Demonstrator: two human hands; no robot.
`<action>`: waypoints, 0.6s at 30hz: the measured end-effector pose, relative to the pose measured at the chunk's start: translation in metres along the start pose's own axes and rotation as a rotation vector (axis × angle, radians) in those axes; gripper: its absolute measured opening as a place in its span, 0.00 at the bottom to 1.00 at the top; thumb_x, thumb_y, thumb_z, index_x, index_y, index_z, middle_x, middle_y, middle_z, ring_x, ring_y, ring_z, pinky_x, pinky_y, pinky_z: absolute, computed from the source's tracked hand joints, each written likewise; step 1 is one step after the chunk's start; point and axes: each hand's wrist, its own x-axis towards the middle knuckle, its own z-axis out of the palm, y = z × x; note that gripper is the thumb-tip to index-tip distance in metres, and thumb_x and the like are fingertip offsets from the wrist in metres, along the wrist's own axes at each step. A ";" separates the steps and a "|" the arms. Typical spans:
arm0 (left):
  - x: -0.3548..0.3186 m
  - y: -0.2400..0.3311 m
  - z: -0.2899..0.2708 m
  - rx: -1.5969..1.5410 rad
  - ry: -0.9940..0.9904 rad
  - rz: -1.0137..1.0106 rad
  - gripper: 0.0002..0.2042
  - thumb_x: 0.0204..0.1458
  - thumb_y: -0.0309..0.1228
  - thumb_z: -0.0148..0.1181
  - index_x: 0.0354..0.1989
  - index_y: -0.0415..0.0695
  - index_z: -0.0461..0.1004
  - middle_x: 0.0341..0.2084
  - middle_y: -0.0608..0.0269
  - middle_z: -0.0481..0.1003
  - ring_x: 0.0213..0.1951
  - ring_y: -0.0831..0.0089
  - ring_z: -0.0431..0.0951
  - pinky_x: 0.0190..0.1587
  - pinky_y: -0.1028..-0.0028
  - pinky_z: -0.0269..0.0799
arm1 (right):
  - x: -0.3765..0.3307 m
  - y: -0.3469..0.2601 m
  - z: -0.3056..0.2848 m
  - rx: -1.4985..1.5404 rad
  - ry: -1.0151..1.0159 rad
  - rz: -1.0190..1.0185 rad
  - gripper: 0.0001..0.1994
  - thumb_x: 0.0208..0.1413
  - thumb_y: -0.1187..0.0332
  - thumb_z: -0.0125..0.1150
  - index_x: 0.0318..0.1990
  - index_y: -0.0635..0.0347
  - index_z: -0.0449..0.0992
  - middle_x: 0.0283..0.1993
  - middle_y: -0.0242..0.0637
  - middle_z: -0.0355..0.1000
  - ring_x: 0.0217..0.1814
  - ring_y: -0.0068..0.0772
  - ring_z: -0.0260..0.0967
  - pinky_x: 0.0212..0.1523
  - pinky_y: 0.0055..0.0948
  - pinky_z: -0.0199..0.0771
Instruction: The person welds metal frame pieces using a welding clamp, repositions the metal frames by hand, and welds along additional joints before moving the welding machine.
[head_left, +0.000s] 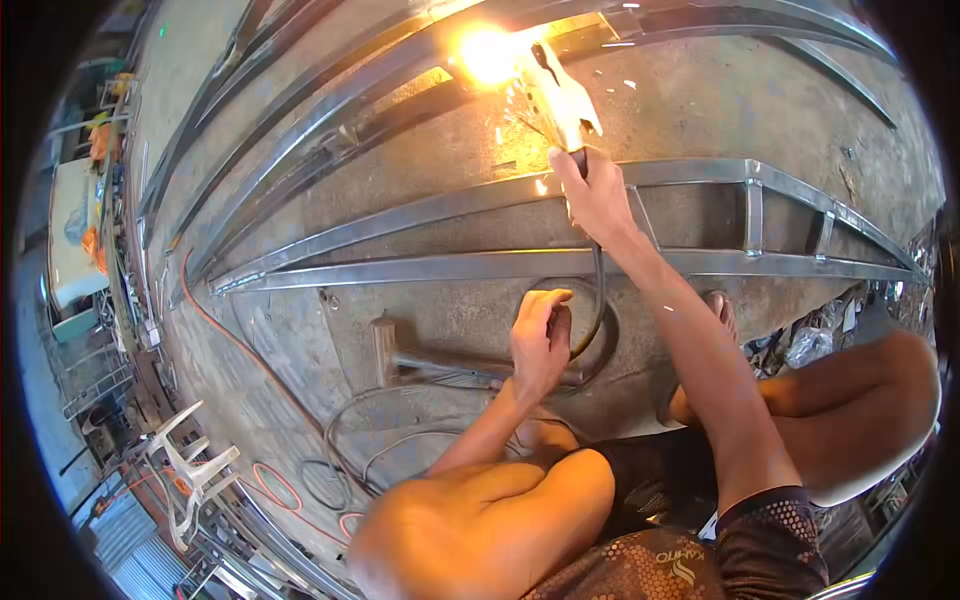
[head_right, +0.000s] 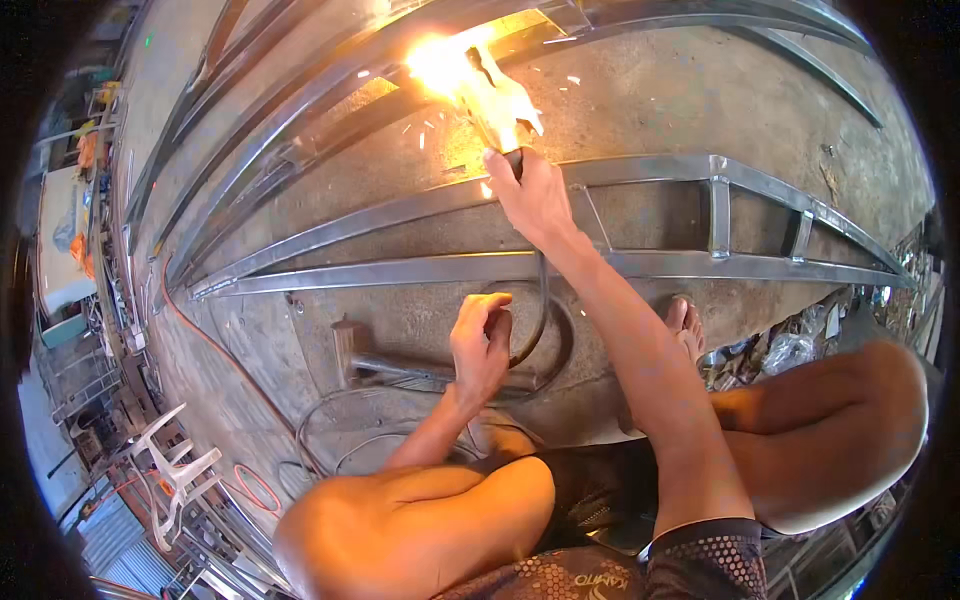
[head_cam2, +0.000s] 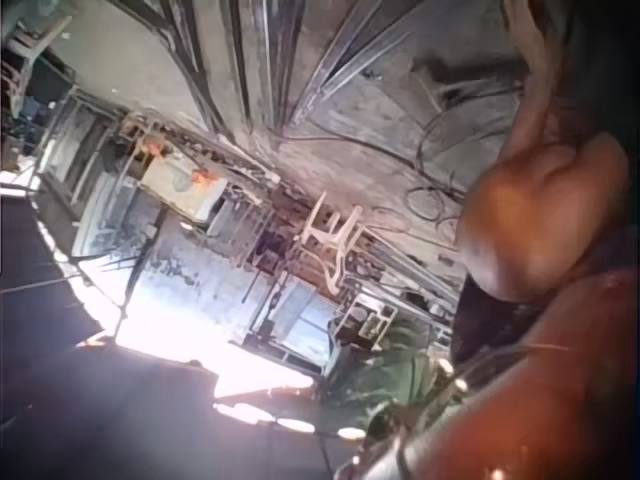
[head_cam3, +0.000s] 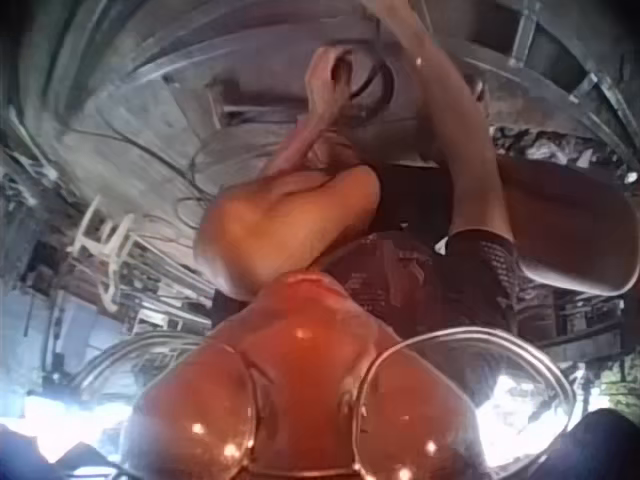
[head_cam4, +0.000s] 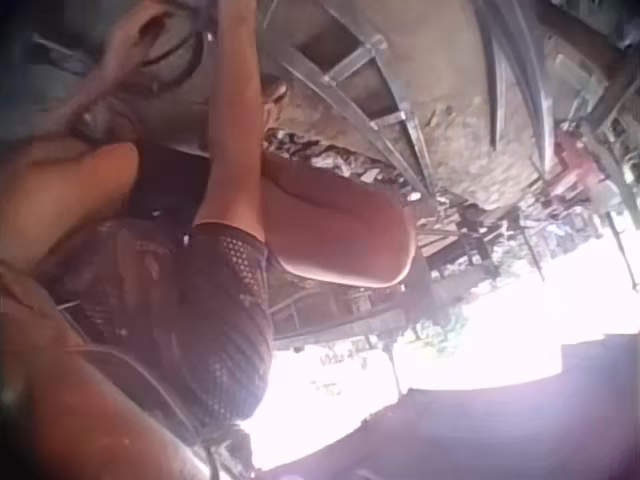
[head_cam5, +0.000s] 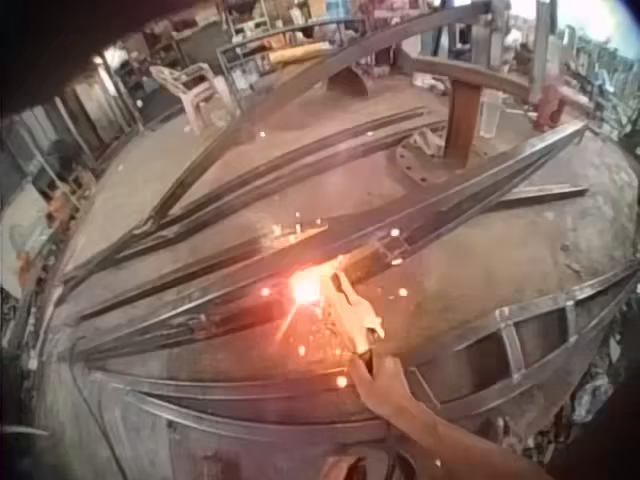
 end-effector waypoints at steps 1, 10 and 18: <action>0.002 0.002 0.001 0.016 0.027 0.031 0.11 0.53 0.16 0.56 0.44 0.38 0.76 0.34 0.54 0.75 0.34 0.62 0.77 0.38 0.69 0.72 | 0.003 0.004 0.001 -0.046 0.057 -0.044 0.25 0.61 0.51 0.56 0.34 0.74 0.75 0.24 0.54 0.74 0.29 0.50 0.76 0.34 0.43 0.73; 0.004 0.003 0.002 0.020 0.048 0.034 0.10 0.54 0.17 0.56 0.43 0.37 0.76 0.35 0.54 0.76 0.35 0.64 0.78 0.39 0.70 0.73 | 0.013 0.026 0.006 -0.023 -0.004 -0.092 0.24 0.64 0.50 0.55 0.36 0.71 0.71 0.17 0.34 0.66 0.13 0.25 0.66 0.13 0.29 0.63; 0.001 -0.004 0.002 0.029 0.043 0.063 0.09 0.54 0.17 0.56 0.43 0.38 0.76 0.35 0.55 0.76 0.34 0.66 0.77 0.40 0.69 0.73 | 0.007 0.011 0.000 -0.010 -0.041 -0.071 0.24 0.64 0.50 0.55 0.39 0.71 0.71 0.18 0.33 0.67 0.14 0.25 0.67 0.13 0.28 0.65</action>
